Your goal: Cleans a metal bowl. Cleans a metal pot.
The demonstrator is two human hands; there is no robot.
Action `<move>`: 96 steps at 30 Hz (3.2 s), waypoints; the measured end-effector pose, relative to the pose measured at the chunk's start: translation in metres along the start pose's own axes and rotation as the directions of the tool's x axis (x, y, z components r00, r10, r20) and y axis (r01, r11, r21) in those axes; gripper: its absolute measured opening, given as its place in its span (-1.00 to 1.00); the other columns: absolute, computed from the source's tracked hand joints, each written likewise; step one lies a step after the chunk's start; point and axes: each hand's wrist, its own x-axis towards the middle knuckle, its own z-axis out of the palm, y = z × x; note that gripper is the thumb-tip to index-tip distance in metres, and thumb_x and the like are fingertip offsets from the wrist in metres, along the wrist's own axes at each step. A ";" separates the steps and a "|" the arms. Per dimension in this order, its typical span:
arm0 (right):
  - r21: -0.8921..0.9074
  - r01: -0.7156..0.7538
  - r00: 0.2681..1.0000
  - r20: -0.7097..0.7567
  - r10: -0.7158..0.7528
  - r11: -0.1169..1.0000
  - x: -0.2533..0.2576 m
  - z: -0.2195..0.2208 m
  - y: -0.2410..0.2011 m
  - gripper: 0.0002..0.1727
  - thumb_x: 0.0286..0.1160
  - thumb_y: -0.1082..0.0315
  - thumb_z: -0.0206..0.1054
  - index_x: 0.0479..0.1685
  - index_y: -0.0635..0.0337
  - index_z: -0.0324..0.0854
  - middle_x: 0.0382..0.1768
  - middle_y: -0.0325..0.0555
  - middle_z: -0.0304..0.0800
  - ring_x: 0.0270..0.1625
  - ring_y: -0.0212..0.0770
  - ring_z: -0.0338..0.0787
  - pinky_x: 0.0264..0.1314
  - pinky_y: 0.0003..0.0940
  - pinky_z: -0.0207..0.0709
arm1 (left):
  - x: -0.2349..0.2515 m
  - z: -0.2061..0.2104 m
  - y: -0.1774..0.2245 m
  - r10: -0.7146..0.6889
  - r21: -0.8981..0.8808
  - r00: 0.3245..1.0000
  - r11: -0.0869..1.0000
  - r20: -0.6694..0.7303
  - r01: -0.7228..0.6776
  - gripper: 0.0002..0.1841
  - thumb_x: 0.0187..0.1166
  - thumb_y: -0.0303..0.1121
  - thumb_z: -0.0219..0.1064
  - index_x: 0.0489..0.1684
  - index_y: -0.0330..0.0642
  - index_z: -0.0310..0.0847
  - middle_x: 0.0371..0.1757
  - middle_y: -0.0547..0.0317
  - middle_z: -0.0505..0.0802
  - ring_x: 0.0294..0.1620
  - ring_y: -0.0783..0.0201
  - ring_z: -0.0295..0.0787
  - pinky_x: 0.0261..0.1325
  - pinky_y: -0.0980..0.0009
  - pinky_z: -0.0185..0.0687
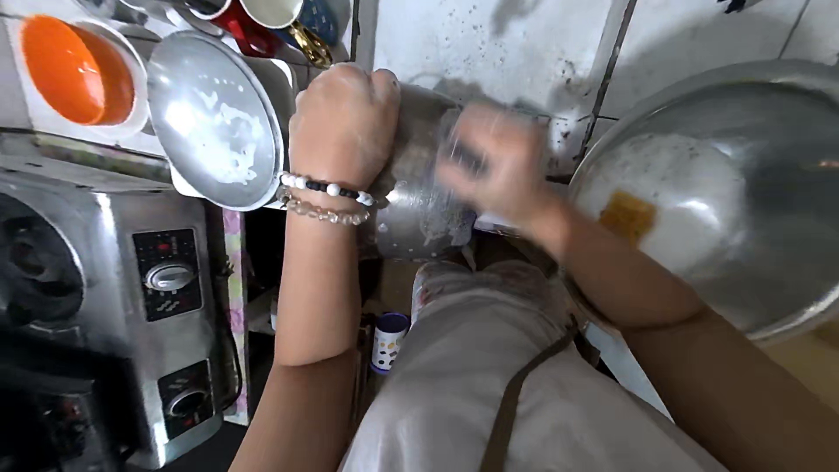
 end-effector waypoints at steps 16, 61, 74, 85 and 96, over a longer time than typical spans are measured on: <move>-0.018 0.213 0.973 -0.084 -0.213 0.977 -0.036 0.013 -0.020 -0.73 0.28 0.22 0.46 -0.62 0.22 0.70 -0.61 -0.07 0.64 -0.60 -0.17 0.60 -0.61 -0.30 0.34 | -0.001 0.002 -0.005 0.014 -0.008 1.000 1.000 0.005 -0.014 -0.49 0.73 -0.01 -0.11 -0.32 -0.26 0.58 -0.20 -0.21 0.73 -0.08 -0.19 0.69 -0.18 -0.31 0.40; 0.060 -0.444 0.868 0.278 0.412 0.894 0.059 0.003 0.046 -0.74 0.46 0.17 0.28 -0.30 0.18 0.71 -0.37 -0.14 0.71 -0.26 -0.25 0.70 -0.18 -0.12 0.49 | -0.007 0.003 -0.010 0.012 -0.002 1.000 1.000 -0.029 -0.012 -0.51 0.73 -0.04 -0.11 -0.45 -0.24 0.47 -0.34 -0.14 0.66 -0.19 -0.14 0.64 -0.27 -0.22 0.34; 0.068 -0.391 0.903 0.218 0.369 0.918 0.030 -0.004 0.033 -0.72 0.47 0.21 0.30 -0.28 0.29 0.74 -0.25 0.02 0.79 -0.13 -0.11 0.78 -0.12 -0.04 0.56 | -0.053 0.023 -0.047 0.075 -0.336 0.996 0.938 -0.045 -0.086 -0.63 0.76 -0.04 -0.01 -0.38 -0.06 0.49 -0.70 0.23 0.47 -0.80 0.34 0.36 -0.70 0.33 0.28; 0.068 -0.336 0.941 0.078 0.330 0.940 0.015 -0.004 0.027 -0.74 0.47 0.24 0.31 -0.36 0.28 0.71 -0.32 -0.02 0.74 -0.18 -0.15 0.75 -0.14 -0.11 0.55 | -0.088 0.035 -0.059 0.142 -0.362 0.969 0.908 -0.202 -0.209 -0.44 0.81 0.13 -0.07 0.41 -0.09 0.55 -0.25 0.16 0.75 -0.40 0.29 0.63 -0.36 0.18 0.58; -0.162 0.087 0.994 -0.046 -0.096 0.983 -0.018 0.020 -0.055 -0.74 0.14 0.19 0.47 -0.57 0.24 0.69 -0.49 -0.03 0.67 -0.60 -0.14 0.64 -0.69 -0.31 0.36 | -0.102 0.089 -0.092 0.268 -0.444 0.813 0.728 -0.517 -0.522 -0.45 0.89 -0.15 -0.15 -0.53 -0.30 0.53 -0.66 0.39 0.54 -0.58 0.76 0.47 -0.41 0.75 0.44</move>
